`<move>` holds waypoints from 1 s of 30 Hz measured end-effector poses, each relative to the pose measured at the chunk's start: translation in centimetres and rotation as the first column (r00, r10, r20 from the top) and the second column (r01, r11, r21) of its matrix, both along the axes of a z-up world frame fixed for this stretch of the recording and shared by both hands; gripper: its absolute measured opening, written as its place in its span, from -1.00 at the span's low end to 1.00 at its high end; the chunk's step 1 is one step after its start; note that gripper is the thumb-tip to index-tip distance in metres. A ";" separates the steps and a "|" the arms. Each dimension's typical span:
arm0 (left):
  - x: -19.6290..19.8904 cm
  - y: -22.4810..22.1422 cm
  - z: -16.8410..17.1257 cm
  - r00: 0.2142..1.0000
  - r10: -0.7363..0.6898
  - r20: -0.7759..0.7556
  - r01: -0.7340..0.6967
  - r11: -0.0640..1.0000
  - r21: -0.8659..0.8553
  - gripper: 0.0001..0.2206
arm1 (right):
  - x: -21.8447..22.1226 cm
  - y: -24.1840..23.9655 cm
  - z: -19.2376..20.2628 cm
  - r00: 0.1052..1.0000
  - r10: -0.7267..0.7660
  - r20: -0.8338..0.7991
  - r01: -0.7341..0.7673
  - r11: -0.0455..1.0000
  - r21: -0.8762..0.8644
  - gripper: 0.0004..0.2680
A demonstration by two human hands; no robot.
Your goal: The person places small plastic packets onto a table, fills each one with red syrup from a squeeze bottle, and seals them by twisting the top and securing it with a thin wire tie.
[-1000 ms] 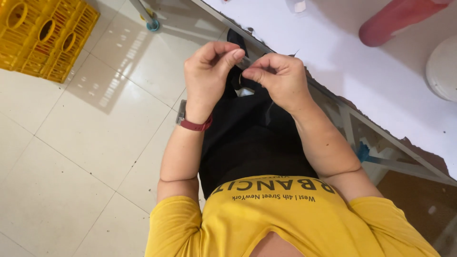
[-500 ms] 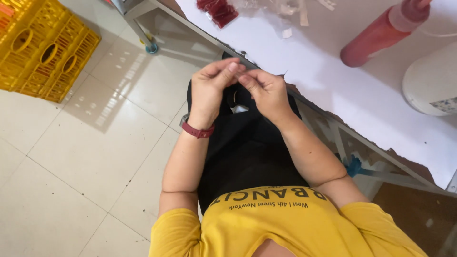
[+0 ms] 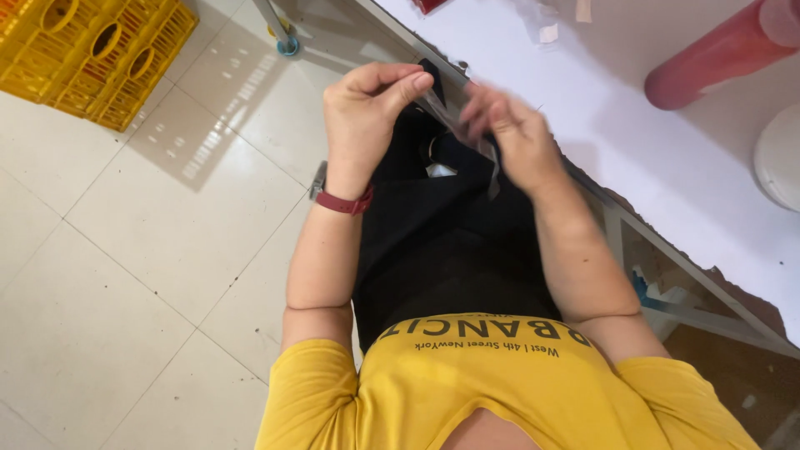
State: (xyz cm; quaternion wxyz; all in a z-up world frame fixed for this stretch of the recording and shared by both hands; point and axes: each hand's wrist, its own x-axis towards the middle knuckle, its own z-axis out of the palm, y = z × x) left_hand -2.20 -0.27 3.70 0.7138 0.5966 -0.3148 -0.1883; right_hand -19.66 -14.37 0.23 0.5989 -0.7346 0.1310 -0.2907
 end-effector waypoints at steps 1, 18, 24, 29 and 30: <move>0.2 0.2 0.4 0.992 -0.034 0.118 0.026 0.997 0.070 -0.86 | 0.0 -0.6 0.7 0.993 0.048 0.106 -0.036 0.993 -0.111 -0.60; 3.0 0.9 3.1 0.995 -0.006 -0.097 -0.017 0.971 -0.240 -0.91 | 1.4 1.5 -2.4 0.840 0.269 -0.471 -0.286 0.957 0.036 -0.85; 2.5 1.1 5.0 0.975 -0.188 0.116 0.199 0.976 -0.092 -0.89 | -0.4 -0.1 1.2 0.961 0.133 -0.243 -0.183 0.964 -0.195 -0.63; 0.0 -0.2 6.4 0.825 -0.298 0.481 0.339 0.941 0.003 -0.87 | 2.3 -0.5 6.9 0.979 0.131 -0.153 -0.171 0.943 -0.285 -0.84; -0.2 -0.3 6.4 0.815 -0.327 0.479 0.363 0.932 0.019 -0.87 | 2.6 -0.5 6.9 0.978 0.160 -0.137 -0.186 0.961 -0.204 -0.85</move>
